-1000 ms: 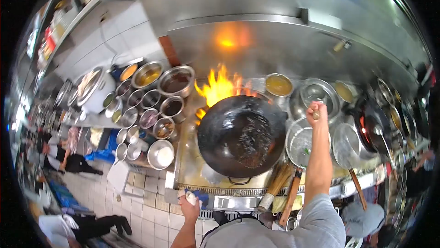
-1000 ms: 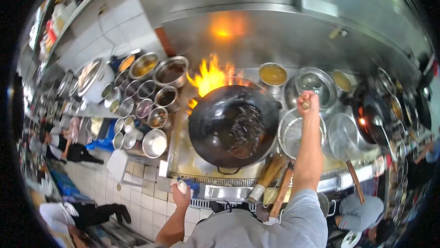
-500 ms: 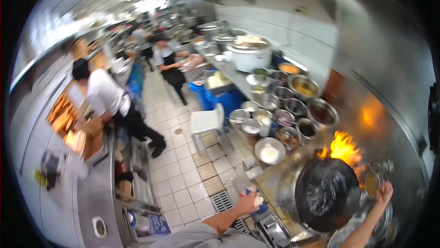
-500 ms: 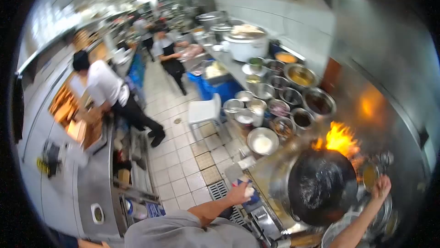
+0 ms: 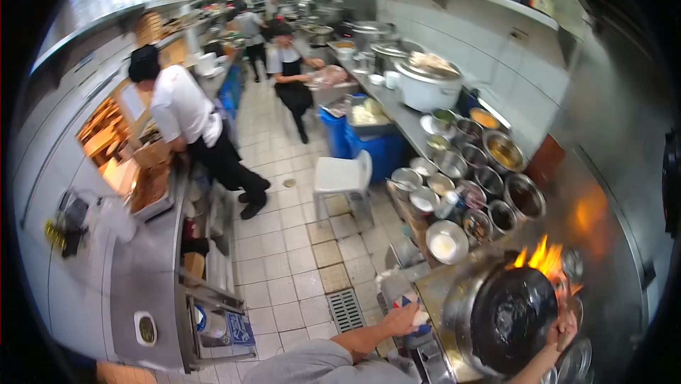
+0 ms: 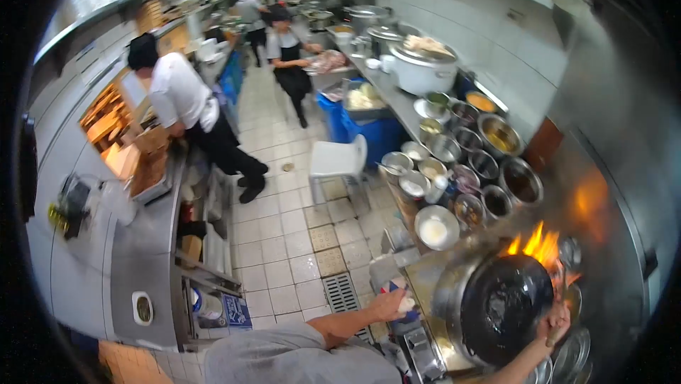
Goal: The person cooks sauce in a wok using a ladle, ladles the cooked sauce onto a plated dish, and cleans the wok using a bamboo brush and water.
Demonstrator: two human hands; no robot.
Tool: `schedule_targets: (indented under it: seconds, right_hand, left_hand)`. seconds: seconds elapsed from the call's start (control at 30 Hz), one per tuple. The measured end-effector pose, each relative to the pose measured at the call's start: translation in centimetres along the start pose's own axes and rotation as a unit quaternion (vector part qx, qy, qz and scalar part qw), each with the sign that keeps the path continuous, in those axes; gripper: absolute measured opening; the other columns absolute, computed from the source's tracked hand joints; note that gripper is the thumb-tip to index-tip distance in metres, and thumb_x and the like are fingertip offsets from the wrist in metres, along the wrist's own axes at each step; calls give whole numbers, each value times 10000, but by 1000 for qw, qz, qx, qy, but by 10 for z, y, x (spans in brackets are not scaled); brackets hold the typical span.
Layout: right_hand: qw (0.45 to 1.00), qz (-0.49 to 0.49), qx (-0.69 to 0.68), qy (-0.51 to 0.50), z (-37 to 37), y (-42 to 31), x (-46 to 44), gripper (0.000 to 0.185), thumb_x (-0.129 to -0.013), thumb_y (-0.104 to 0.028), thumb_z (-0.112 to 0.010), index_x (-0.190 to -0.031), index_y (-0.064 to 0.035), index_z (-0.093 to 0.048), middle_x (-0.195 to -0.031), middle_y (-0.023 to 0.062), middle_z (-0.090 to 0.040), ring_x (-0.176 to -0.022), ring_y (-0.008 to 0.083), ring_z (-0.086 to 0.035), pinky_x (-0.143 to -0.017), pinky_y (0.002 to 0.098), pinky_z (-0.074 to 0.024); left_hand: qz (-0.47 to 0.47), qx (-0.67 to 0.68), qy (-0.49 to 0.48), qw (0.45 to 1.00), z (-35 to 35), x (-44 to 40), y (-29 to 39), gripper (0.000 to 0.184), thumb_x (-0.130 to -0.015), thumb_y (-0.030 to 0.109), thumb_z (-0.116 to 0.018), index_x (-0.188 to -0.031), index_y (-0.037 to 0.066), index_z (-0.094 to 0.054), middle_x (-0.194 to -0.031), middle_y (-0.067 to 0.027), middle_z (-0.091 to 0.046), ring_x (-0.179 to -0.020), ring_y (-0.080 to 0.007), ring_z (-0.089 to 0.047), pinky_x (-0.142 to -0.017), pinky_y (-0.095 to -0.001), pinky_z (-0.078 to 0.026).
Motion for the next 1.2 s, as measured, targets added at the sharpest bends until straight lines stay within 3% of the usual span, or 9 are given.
schedule_targets:
  seconds: [0.13, 0.27, 0.47, 0.53, 0.67, 0.87, 0.93, 1.03, 1.2]
  right_hand:
    - [995, -55, -80, 32, -64, 68, 103, 490, -1032, -124, -442, -1382, 214, -388, -649, -51, -420, -471, 36, -347, -379, 209, -297]
    - [974, -166, -124, 91, -74, 106, 187, 390, -975, -127, -485, -1312, 64, -531, -627, -65, -430, -439, 43, -372, -390, 251, -315]
    - [925, -136, 199, 293, -61, 117, 288, 248, -893, -50, -529, -1135, -40, -578, -618, -35, -443, -411, 70, -382, -376, 282, -314]
    - [820, -111, 435, 355, -59, 107, 325, 366, -856, -44, -559, -1219, 4, -570, -659, 34, -548, -428, 133, -497, -377, 297, -362]
    - [731, -15, 518, 443, -60, 114, 381, 451, -838, -3, -589, -1287, -21, -562, -629, 26, -534, -414, 144, -508, -378, 310, -410]
    - [897, 71, 113, 420, 59, 138, 409, 281, -924, -111, -646, -1196, -127, -578, -643, -37, -476, -443, 108, -467, -393, 267, -394]
    - [850, 15, 245, 466, 88, 138, 416, 247, -919, -173, -678, -1142, -80, -626, -685, 20, -578, -500, 147, -585, -446, 316, -485]
    - [550, -78, 687, 469, 129, 132, 422, 284, -896, -259, -714, -1033, -16, -664, -807, 142, -701, -641, 273, -717, -581, 400, -578]
    - [307, -102, 830, 453, 86, 133, 394, 367, -874, -320, -726, -1021, 10, -661, -924, 248, -723, -855, 441, -711, -760, 507, -581]
  left_hand:
    - [10, -7, -40, 999, -20, -13, -14, 829, -750, 373, -847, -1407, 42, -466, -1271, -205, -614, -1131, -407, -641, -950, -501, -523]
    - [-24, -41, 4, 999, -16, -10, -4, 721, -760, 367, -853, -1312, 50, -513, -1175, -214, -662, -1012, -426, -678, -845, -512, -550]
    - [-45, -19, 56, 997, -27, -17, -19, 658, -801, 344, -840, -1261, 30, -489, -1036, -257, -698, -946, -475, -678, -809, -538, -528]
    - [-38, -54, 49, 997, -24, -16, -12, 663, -805, 352, -840, -1260, 21, -489, -1044, -259, -691, -941, -478, -676, -806, -542, -530]
    - [-44, -38, 52, 997, -25, -16, -11, 653, -820, 356, -824, -1269, 16, -493, -1056, -255, -688, -944, -470, -679, -817, -527, -532]
    - [-49, -59, 33, 997, -22, -17, 0, 654, -841, 365, -794, -1292, 18, -470, -1097, -266, -682, -987, -477, -670, -841, -536, -524]
    - [-42, -49, 24, 998, -21, -16, 1, 642, -844, 372, -792, -1282, 22, -480, -1118, -282, -669, -1004, -500, -653, -861, -557, -511]
    - [-35, -52, 30, 998, -21, -17, 1, 657, -837, 374, -798, -1287, 16, -480, -1103, -280, -677, -998, -501, -657, -853, -562, -515]
    - [-36, -37, 28, 998, -21, -18, -3, 675, -828, 367, -806, -1296, 14, -471, -1109, -279, -672, -1013, -493, -655, -866, -548, -513]
Point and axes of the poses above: each hand's wrist, its own x-axis away from the middle knuckle, its own z-axis out of the back of the hand, y = z × x, the point moved 6 cm from there along -x, towards the middle knuckle
